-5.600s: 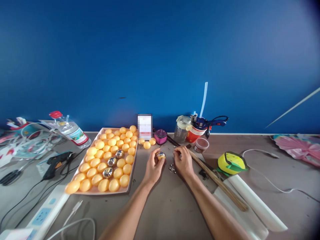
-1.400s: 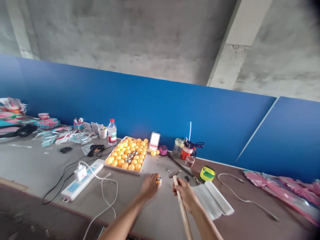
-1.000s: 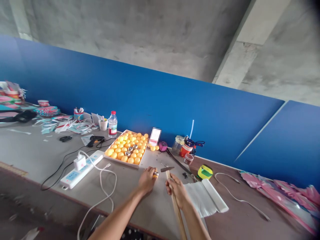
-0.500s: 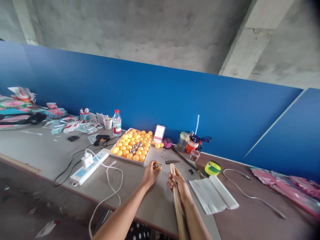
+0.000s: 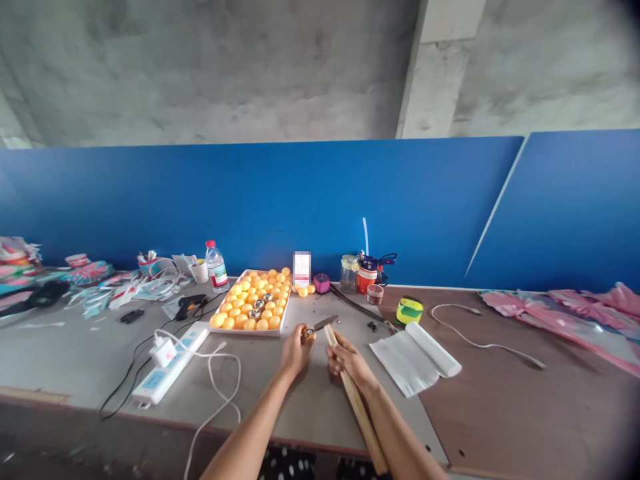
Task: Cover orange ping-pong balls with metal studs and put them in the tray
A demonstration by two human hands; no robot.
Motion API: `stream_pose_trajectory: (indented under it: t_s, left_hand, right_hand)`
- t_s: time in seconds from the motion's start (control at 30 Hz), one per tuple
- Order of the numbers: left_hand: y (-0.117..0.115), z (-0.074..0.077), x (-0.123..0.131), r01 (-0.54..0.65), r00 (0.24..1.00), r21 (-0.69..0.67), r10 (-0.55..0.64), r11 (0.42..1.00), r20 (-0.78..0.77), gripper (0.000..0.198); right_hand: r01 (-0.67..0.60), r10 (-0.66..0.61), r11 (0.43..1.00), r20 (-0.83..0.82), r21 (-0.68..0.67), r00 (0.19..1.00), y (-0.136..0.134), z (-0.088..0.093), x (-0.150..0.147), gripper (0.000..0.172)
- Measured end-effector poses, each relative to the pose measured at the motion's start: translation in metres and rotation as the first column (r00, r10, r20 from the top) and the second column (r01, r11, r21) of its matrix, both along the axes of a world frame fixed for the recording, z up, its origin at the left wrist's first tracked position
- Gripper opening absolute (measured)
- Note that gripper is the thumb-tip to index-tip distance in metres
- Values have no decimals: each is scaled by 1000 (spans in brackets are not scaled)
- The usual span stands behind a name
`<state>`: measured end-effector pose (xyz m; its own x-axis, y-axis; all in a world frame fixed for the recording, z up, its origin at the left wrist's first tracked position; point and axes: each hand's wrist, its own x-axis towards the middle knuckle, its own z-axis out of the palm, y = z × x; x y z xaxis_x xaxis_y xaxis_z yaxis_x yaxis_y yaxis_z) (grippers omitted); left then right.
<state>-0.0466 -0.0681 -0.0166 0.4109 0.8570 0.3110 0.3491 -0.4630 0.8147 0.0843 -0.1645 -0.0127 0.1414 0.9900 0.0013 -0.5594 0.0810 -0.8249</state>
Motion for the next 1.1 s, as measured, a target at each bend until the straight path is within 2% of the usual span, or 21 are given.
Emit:
stream_pose_trajectory:
  t_s: [0.1,0.27,0.37,0.43,0.53,0.57,0.67,0.73,0.77,0.83,0.97,1.1]
  left_hand:
    - [-1,2,0,-11,1000,10,11,1000,-23,35]
    - [-1,3,0,-1,999,5,1,1000,-38,32]
    - [-1,3,1,3,999,2,-3,1000,-32,30]
    - [-2,1,1,-7,1000,5,7,1000,-29,28]
    - [-7,1,0,-17,999,11,17,1000,-36,28]
    - [-9,1,0,-12,999,16,13,1000,-44,26]
    - [-12,1,0,-47,996,39,50,998,-70,26]
    - [-11,0,1,-59,995,52,63,997,-77,25]
    - [-11,0,1,-63,995,56,67,996,-78,26]
    - [-10,-2,2,-61,995,60,65,996,-78,28]
    - [-8,-6,2,-35,996,70,40,997,-74,28]
    - [-6,-8,3,-13,996,76,19,997,-83,31]
  right_hand:
    - [90,-89,996,-33,30,995,1,-2,0,67]
    - [-41,41,999,36,10,999,1,-3,3,66]
    - [98,-98,995,-19,28,995,1,-1,3,69]
    - [125,-125,992,-11,25,992,1,-3,3,67]
    - [-68,68,998,34,5,997,0,-11,5,62]
    - [-63,63,998,27,8,998,0,-16,6,62]
    - [98,-95,994,-59,46,994,7,-32,12,62]
    - [114,-112,993,-54,41,992,11,-37,14,58]
    - [39,-38,999,-24,25,999,11,-38,14,55]
    - [-30,30,999,1,15,1000,9,-35,14,52]
    - [11,-12,1000,7,19,1000,2,-24,10,51]
    - [-45,45,999,36,14,998,0,-20,9,53]
